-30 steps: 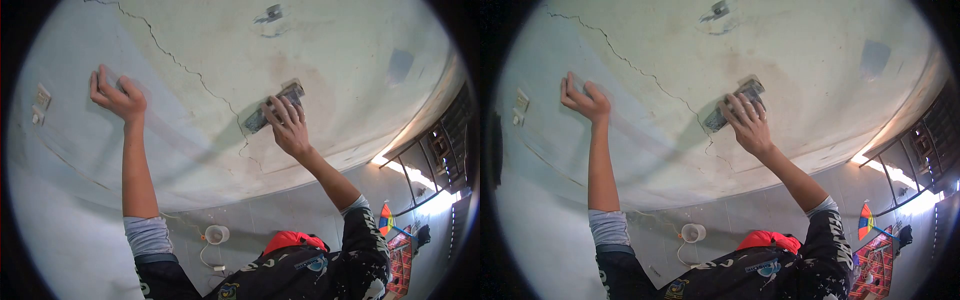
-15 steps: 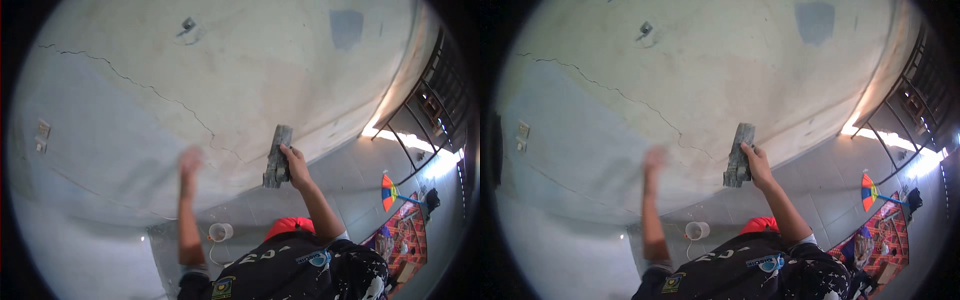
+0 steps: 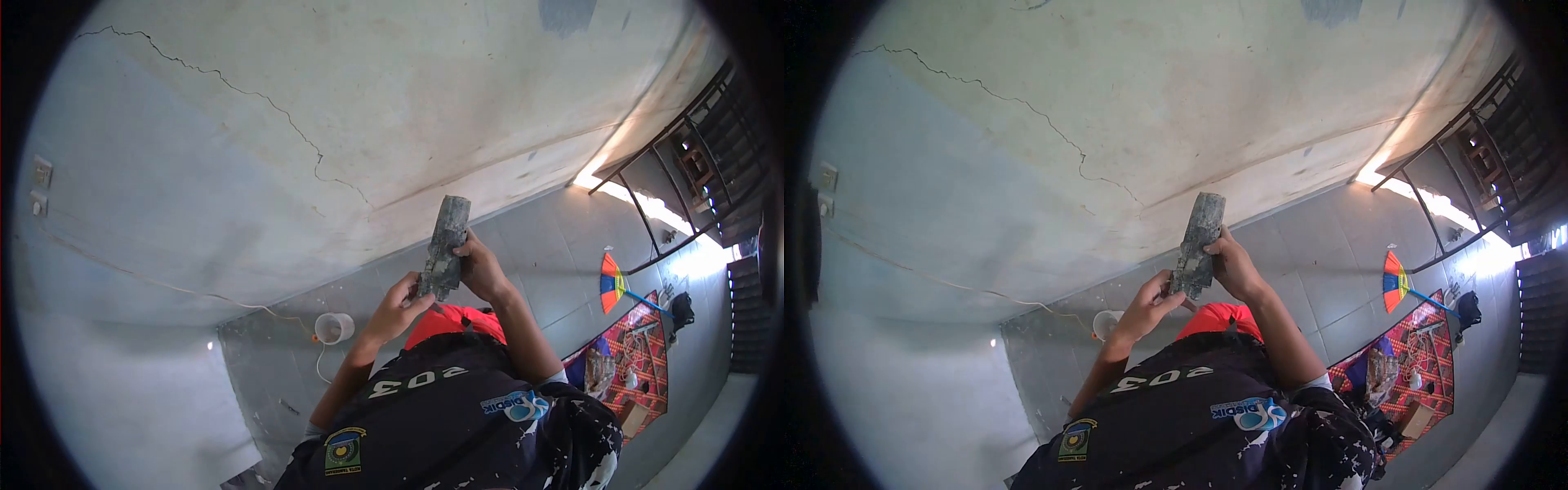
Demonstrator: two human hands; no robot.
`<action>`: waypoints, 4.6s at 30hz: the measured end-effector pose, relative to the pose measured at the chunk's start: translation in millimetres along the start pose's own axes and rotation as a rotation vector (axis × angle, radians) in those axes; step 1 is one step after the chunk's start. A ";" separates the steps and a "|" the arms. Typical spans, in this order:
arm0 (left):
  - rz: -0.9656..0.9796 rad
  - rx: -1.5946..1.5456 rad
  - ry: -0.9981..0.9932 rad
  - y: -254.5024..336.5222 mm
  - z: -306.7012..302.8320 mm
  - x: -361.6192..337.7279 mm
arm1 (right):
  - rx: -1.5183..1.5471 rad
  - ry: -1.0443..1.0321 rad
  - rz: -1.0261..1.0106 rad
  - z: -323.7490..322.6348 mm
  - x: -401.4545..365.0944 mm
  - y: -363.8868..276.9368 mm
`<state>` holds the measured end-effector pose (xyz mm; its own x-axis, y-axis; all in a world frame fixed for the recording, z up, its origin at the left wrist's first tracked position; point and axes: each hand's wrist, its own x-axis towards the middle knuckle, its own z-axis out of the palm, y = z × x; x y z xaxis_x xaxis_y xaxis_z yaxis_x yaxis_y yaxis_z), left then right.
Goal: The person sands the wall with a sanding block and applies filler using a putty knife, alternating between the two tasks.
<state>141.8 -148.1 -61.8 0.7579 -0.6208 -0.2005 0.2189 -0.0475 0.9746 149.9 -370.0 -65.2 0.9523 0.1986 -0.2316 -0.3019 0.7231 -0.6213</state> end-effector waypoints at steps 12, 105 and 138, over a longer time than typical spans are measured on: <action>0.066 -0.011 0.254 11.6 3.7 -9.6 | -0.588 -0.084 -0.092 12.4 -4.6 0.4; 1.257 1.665 1.420 441.9 -227.0 66.9 | -1.606 0.067 -1.559 244.7 139.4 -131.3; 1.402 1.851 1.584 442.5 -269.6 84.4 | -1.581 0.465 -1.592 289.1 227.7 -123.1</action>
<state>468.3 -10.6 325.6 -0.1640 -0.3356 0.9276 -0.1149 -0.9275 -0.3558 416.6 -222.5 174.9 0.3807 -0.0943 0.9199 0.4212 -0.8679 -0.2633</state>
